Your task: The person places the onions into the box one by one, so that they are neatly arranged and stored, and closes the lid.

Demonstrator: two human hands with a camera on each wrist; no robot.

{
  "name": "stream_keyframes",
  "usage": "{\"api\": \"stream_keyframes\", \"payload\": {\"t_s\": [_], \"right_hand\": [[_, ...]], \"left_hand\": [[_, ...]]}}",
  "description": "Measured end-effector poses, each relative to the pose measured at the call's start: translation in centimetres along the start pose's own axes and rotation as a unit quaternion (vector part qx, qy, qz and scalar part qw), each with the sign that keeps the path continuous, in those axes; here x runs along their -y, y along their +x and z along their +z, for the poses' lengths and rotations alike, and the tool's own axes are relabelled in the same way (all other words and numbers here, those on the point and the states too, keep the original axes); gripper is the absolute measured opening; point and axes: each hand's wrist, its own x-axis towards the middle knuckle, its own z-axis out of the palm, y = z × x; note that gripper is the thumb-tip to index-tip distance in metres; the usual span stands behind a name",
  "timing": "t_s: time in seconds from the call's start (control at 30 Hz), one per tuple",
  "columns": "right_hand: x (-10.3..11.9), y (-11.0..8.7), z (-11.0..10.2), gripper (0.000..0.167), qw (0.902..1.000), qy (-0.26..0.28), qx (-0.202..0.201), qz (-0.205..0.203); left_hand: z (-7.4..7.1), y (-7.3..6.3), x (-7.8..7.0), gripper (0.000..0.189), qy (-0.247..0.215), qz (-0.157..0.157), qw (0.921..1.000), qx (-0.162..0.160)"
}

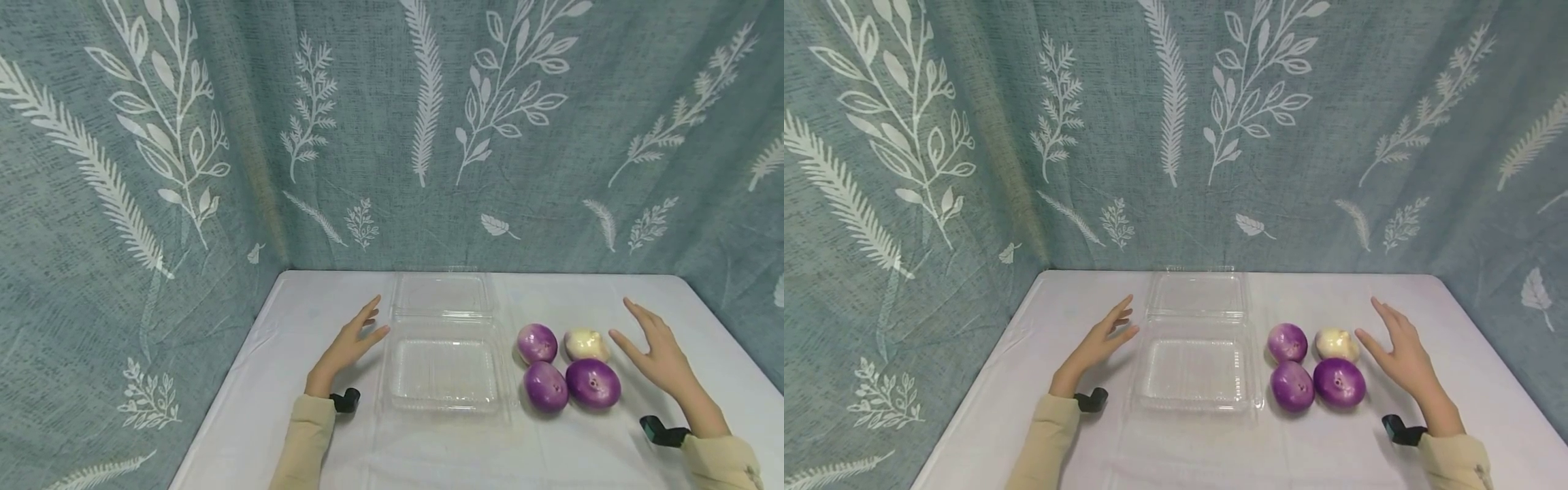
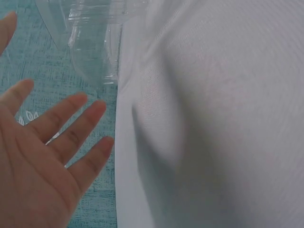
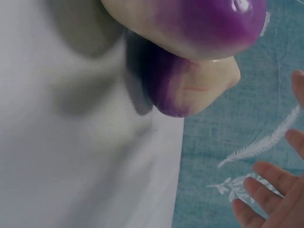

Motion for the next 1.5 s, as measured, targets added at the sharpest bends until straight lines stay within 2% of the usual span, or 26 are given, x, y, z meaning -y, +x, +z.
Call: {"api": "stream_keyframes", "payload": {"t_s": [0.23, 0.47, 0.7, 0.83, 0.97, 1.2, 1.3, 1.37, 1.5], "right_hand": [[0.1, -0.8, 0.1, 0.066, 0.9998, 0.016, -0.006, -0.005], [0.5, -1.5, 0.2, 0.066, 0.9995, 0.025, -0.013, -0.011], [1.1, -2.1, 0.5, 0.066, 0.9994, 0.027, -0.016, -0.014], [1.4, -2.5, 0.5, 0.066, 0.9995, 0.027, -0.016, -0.010], [1.6, -2.9, 0.6, 0.066, 0.9992, 0.033, -0.018, -0.012], [1.9, -3.4, 0.9, 0.064, 0.9989, 0.037, -0.017, -0.021], [2.0, -3.6, 1.0, 0.066, 0.9992, 0.031, -0.014, -0.020], [2.1, -3.8, 1.2, 0.069, 0.9993, 0.029, -0.013, -0.020], [2.2, -4.2, 1.4, 0.070, 0.9996, 0.017, -0.012, -0.021]], "left_hand": [[0.5, 0.1, 0.1, 0.064, -0.008, 0.005, 1.0000, 0.003], [1.1, 0.0, 0.0, 0.059, -0.026, -0.011, 0.9995, 0.016], [0.6, -1.2, -3.3, 0.058, -0.032, 0.000, 0.9987, 0.039], [0.7, -1.3, -3.6, 0.059, -0.041, 0.005, 0.9982, 0.045], [1.1, -1.3, -3.1, 0.059, -0.047, 0.009, 0.9980, 0.042], [2.5, -0.2, 0.2, 0.060, -0.051, -0.001, 0.9984, 0.025], [2.7, -0.1, 0.3, 0.062, -0.043, -0.006, 0.9988, 0.022], [2.4, -0.5, -0.7, 0.063, -0.043, -0.011, 0.9986, 0.028], [2.5, -0.5, -0.8, 0.063, -0.036, -0.012, 0.9988, 0.031]]}}
